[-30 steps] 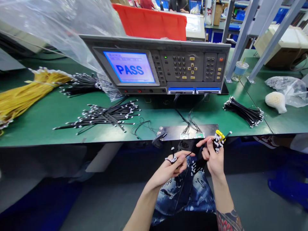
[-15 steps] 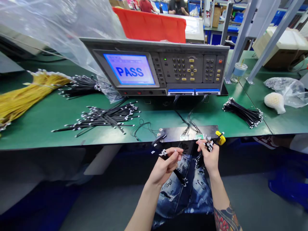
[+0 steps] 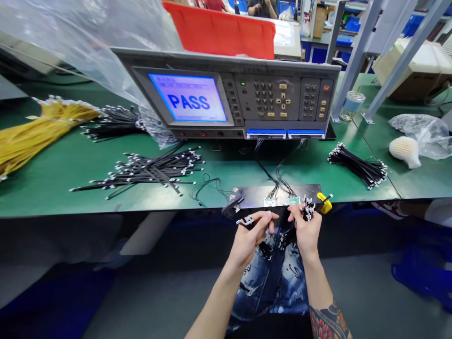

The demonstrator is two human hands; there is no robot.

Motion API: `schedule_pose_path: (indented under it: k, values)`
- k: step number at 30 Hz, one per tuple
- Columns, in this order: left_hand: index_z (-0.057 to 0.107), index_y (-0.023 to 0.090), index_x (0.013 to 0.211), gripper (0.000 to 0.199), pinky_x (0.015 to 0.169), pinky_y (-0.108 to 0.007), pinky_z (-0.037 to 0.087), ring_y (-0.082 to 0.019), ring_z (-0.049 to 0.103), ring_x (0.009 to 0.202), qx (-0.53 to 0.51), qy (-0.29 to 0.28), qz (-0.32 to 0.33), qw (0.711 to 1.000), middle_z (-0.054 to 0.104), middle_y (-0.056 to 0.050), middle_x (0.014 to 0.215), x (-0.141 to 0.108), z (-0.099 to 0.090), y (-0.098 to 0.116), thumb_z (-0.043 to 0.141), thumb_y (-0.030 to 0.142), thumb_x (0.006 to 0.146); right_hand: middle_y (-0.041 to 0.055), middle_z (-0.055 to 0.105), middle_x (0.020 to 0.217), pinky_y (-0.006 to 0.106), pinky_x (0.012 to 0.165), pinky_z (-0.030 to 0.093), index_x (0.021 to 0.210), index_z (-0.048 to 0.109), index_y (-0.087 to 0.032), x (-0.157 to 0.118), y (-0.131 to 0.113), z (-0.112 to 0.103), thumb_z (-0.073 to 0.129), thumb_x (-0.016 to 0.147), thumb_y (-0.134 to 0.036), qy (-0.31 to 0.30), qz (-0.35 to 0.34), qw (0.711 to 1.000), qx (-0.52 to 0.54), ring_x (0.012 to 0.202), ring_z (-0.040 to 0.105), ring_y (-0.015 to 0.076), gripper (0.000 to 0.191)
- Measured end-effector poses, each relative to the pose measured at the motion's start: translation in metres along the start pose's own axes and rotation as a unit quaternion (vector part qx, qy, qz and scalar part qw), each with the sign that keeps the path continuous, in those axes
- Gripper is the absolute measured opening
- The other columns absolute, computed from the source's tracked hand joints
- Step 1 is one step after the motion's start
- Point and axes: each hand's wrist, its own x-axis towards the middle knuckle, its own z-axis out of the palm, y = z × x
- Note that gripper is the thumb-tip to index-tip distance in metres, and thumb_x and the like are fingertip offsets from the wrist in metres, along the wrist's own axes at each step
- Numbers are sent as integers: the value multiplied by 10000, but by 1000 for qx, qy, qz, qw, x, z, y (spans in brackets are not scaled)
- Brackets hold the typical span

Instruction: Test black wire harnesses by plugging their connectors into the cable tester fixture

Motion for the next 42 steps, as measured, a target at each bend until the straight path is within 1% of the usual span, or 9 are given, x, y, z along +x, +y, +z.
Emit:
schedule_pose_path:
  k: [4, 8, 15, 24, 31, 36, 39, 41, 42]
  values:
    - [820, 108, 768, 358, 421, -224, 124, -24, 224, 393, 10, 44, 17, 999, 594, 11, 513, 8, 4, -3, 824, 465, 740, 0, 625, 524, 238, 398, 260, 707, 731, -154, 1, 6, -1, 858, 771, -521, -4, 0, 1000, 2, 407, 375, 79, 393]
    - [826, 106, 769, 337, 429, -226, 130, -29, 229, 398, 7, 77, 17, 997, 581, 20, 504, 12, 6, -5, 810, 439, 724, -6, 621, 521, 242, 419, 273, 725, 752, -144, 3, 9, -5, 858, 780, -492, -16, 4, 1000, -6, 417, 361, 74, 368]
    - [803, 106, 726, 364, 434, -226, 130, -32, 252, 399, 6, 88, 9, 996, 599, 9, 511, 12, 9, -4, 810, 469, 704, 12, 641, 546, 245, 418, 257, 717, 739, -147, 2, 8, -7, 853, 788, -516, -22, 11, 1000, -12, 430, 367, 81, 393]
    - [786, 106, 717, 387, 425, -224, 128, -26, 243, 394, -9, 86, 9, 996, 591, 12, 513, 11, 11, -5, 832, 490, 708, 8, 637, 550, 243, 420, 244, 741, 749, -153, 0, 3, -6, 837, 794, -517, -24, 9, 999, -20, 435, 348, 80, 378]
    - [765, 104, 740, 409, 409, -216, 138, -9, 225, 389, -59, 133, 16, 989, 621, 8, 572, 9, 22, -10, 866, 499, 697, -2, 641, 560, 239, 433, 249, 793, 771, -148, -3, 2, -6, 835, 813, -480, -19, -1, 1000, -23, 445, 359, 79, 339]
    - [762, 101, 710, 445, 413, -225, 132, -17, 227, 398, -43, 126, 15, 991, 610, 0, 562, 11, 20, -7, 868, 531, 682, 28, 676, 576, 237, 413, 219, 801, 784, -139, -2, 4, -10, 812, 845, -544, -38, 12, 999, -14, 420, 336, 72, 408]
    - [767, 103, 718, 475, 416, -224, 117, -16, 219, 394, -24, 118, 14, 993, 597, 7, 566, 12, 16, -5, 867, 565, 666, 39, 678, 565, 236, 406, 201, 784, 788, -133, 1, 5, -13, 814, 830, -588, -56, 26, 998, -15, 407, 315, 67, 459]
    - [752, 116, 690, 468, 423, -219, 119, -25, 237, 395, -13, 103, 14, 994, 563, 20, 532, 11, 13, -4, 857, 571, 672, 47, 685, 573, 235, 397, 181, 776, 786, -131, 3, 3, -14, 815, 813, -623, -90, 49, 995, -15, 397, 293, 62, 494]
    - [734, 124, 655, 458, 427, -218, 122, -33, 254, 398, -2, 84, 9, 996, 542, 23, 506, 9, 11, -3, 851, 566, 678, 50, 684, 572, 234, 391, 171, 767, 781, -131, 4, 1, -15, 814, 805, -641, -116, 65, 991, -13, 391, 279, 59, 512]
